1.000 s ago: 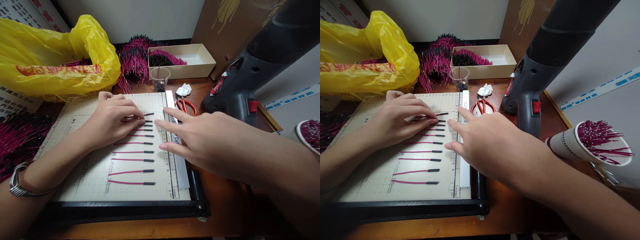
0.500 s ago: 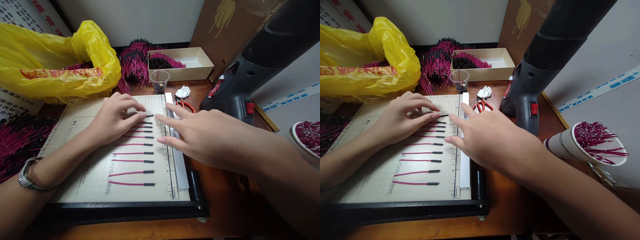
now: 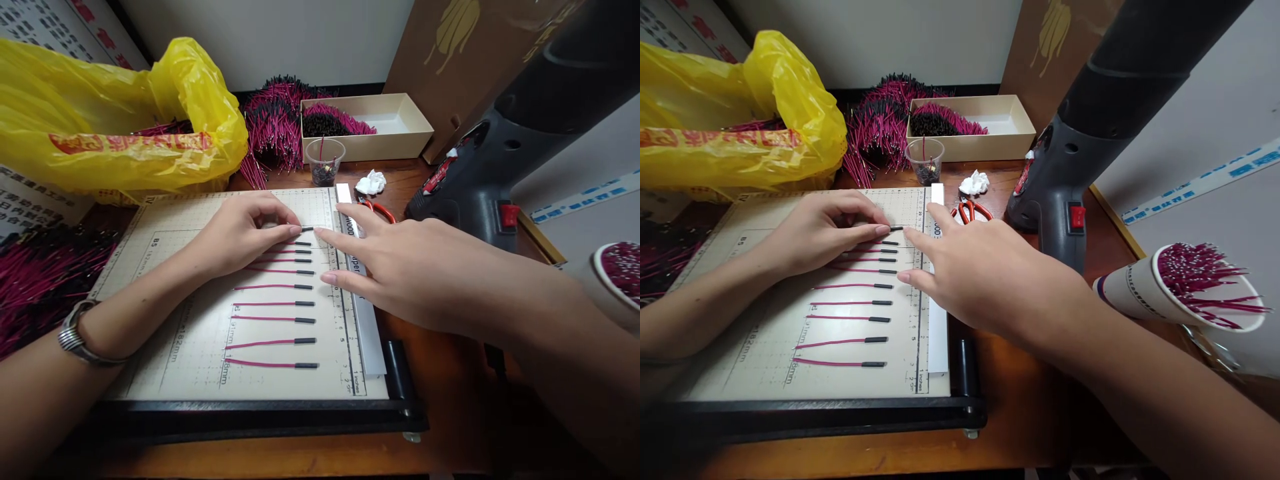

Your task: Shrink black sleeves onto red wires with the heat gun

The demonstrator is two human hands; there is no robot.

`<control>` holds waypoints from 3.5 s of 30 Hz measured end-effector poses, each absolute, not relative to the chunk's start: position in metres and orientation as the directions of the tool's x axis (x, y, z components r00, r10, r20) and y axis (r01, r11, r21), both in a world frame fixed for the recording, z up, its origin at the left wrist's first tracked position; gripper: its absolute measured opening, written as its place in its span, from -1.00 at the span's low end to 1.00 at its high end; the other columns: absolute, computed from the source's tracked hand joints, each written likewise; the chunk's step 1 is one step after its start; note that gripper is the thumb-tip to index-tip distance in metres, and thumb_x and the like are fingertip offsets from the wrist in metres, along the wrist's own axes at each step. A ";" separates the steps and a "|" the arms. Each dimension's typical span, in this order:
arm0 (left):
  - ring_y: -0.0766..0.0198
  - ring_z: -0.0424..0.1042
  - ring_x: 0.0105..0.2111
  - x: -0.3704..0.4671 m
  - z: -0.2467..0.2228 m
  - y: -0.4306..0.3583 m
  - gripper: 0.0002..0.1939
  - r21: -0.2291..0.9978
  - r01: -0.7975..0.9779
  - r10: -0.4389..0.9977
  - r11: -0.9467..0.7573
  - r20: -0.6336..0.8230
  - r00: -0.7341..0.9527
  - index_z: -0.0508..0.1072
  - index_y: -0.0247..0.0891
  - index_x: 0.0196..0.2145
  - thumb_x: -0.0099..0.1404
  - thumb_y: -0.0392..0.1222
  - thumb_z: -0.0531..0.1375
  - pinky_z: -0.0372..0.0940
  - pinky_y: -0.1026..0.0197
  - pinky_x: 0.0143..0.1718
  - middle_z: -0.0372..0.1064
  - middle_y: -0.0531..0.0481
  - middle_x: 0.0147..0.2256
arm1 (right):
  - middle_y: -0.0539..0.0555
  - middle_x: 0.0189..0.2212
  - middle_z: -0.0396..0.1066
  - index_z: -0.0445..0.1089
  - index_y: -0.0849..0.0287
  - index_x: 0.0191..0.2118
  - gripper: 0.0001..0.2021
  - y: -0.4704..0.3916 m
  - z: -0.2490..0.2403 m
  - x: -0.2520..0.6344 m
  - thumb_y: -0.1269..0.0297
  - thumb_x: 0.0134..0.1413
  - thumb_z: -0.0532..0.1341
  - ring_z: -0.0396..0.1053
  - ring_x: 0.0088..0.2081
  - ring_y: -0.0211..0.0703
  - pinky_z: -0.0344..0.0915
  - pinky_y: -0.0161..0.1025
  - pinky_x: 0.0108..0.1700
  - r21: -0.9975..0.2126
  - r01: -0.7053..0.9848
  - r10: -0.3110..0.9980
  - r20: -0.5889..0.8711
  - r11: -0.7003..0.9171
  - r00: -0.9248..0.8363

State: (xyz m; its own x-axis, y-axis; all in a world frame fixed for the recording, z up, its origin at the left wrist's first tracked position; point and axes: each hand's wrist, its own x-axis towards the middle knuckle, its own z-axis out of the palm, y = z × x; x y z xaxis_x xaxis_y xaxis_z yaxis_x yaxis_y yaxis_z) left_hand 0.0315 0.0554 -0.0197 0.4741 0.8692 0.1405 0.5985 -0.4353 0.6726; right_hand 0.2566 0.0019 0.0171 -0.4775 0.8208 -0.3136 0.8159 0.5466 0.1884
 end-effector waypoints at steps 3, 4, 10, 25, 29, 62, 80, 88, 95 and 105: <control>0.25 0.47 -0.32 0.030 -0.020 0.056 -0.76 0.658 0.597 0.857 -0.459 0.152 0.492 0.64 -0.22 -0.34 0.27 -0.03 0.25 0.29 0.19 -0.22 0.57 0.00 -0.33 | 0.36 0.47 -0.10 -0.06 -0.18 0.49 -0.30 0.003 0.017 0.257 -0.26 0.35 -0.28 0.57 -0.20 0.18 0.46 0.09 -0.25 0.182 0.814 0.820 -0.295 0.552 -0.490; 0.26 0.46 -0.33 0.029 -0.020 0.056 -0.76 0.654 0.598 0.855 -0.463 0.153 0.495 0.64 -0.22 -0.34 0.27 -0.03 0.25 0.30 0.19 -0.21 0.57 0.00 -0.33 | 0.37 0.46 -0.10 -0.06 -0.18 0.49 -0.31 0.003 0.017 0.257 -0.25 0.36 -0.28 0.57 -0.20 0.18 0.46 0.08 -0.26 0.179 0.812 0.819 -0.286 0.555 -0.497; 0.25 0.47 -0.34 0.028 -0.021 0.056 -0.77 0.646 0.596 0.851 -0.477 0.170 0.496 0.65 -0.21 -0.34 0.29 -0.04 0.26 0.34 0.18 -0.20 0.58 0.00 -0.33 | 0.40 0.43 -0.02 0.02 -0.13 0.47 -0.32 0.001 0.016 0.259 -0.22 0.38 -0.25 0.56 -0.23 0.10 0.44 0.06 -0.23 0.155 0.802 0.811 -0.236 0.576 -0.536; 0.24 0.47 -0.33 0.029 -0.019 0.055 -0.79 0.623 0.587 0.834 -0.516 0.208 0.511 0.68 -0.23 -0.34 0.28 -0.09 0.27 0.34 0.17 -0.19 0.59 -0.03 -0.33 | 0.41 0.43 -0.03 0.02 -0.13 0.47 -0.33 0.001 0.017 0.258 -0.22 0.38 -0.23 0.58 -0.25 0.09 0.44 0.08 -0.20 0.146 0.805 0.807 -0.259 0.575 -0.530; 0.23 0.46 -0.33 0.029 -0.019 0.055 -0.79 0.619 0.593 0.833 -0.515 0.201 0.515 0.67 -0.22 -0.34 0.28 -0.09 0.27 0.34 0.16 -0.18 0.59 -0.03 -0.32 | 0.43 0.43 -0.03 0.00 -0.12 0.48 -0.34 0.001 0.018 0.257 -0.20 0.39 -0.22 0.57 -0.24 0.07 0.43 0.06 -0.17 0.156 0.803 0.806 -0.274 0.576 -0.525; 0.21 0.49 -0.31 0.027 -0.018 0.051 -0.81 0.633 0.576 0.833 -0.517 0.218 0.509 0.65 -0.23 -0.39 0.26 -0.10 0.29 0.33 0.11 -0.17 0.60 -0.04 -0.34 | 0.42 0.45 -0.07 -0.08 -0.19 0.49 -0.34 0.001 0.019 0.255 -0.22 0.39 -0.22 0.59 -0.21 0.06 0.46 0.06 -0.12 0.168 0.795 0.799 -0.290 0.584 -0.526; 0.23 0.44 -0.33 0.027 -0.014 0.046 -0.78 0.654 0.618 0.884 -0.436 0.182 0.431 0.63 -0.18 -0.37 0.23 0.00 0.29 0.24 0.21 -0.31 0.57 0.02 -0.34 | 0.44 0.40 0.07 0.04 -0.12 0.47 -0.35 -0.001 0.017 0.263 -0.19 0.38 -0.18 0.57 -0.31 0.08 0.46 0.17 -0.18 0.150 0.770 0.780 -0.227 0.620 -0.584; 0.28 0.38 -0.39 0.025 -0.011 0.044 -0.81 0.635 0.601 0.856 -0.485 0.204 0.475 0.63 -0.20 -0.38 0.21 -0.05 0.30 0.21 0.22 -0.35 0.44 0.01 -0.38 | 0.42 0.28 0.27 0.22 -0.07 0.39 -0.40 -0.010 0.011 0.274 -0.14 0.39 -0.11 0.52 -0.44 -0.07 0.44 0.01 -0.29 0.174 0.724 0.741 -0.056 0.667 -0.669; 0.29 0.30 -0.43 0.026 -0.012 0.046 -0.81 0.600 0.620 0.844 -0.505 0.194 0.500 0.63 -0.21 -0.43 0.19 -0.07 0.28 0.14 0.22 -0.41 0.36 0.02 -0.47 | 0.41 0.34 0.19 0.18 -0.10 0.41 -0.39 -0.004 0.012 0.272 -0.16 0.38 -0.12 0.54 -0.40 -0.04 0.46 0.09 -0.21 0.136 0.734 0.747 -0.121 0.665 -0.654; 0.29 0.31 -0.44 0.023 -0.013 0.049 -0.82 0.603 0.596 0.819 -0.530 0.181 0.545 0.60 -0.21 -0.44 0.21 -0.07 0.29 0.15 0.23 -0.41 0.32 0.05 -0.47 | 0.36 0.32 0.24 0.23 -0.11 0.37 -0.40 -0.003 0.010 0.277 -0.16 0.39 -0.16 0.52 -0.44 -0.07 0.46 -0.01 -0.36 0.141 0.707 0.719 -0.083 0.694 -0.690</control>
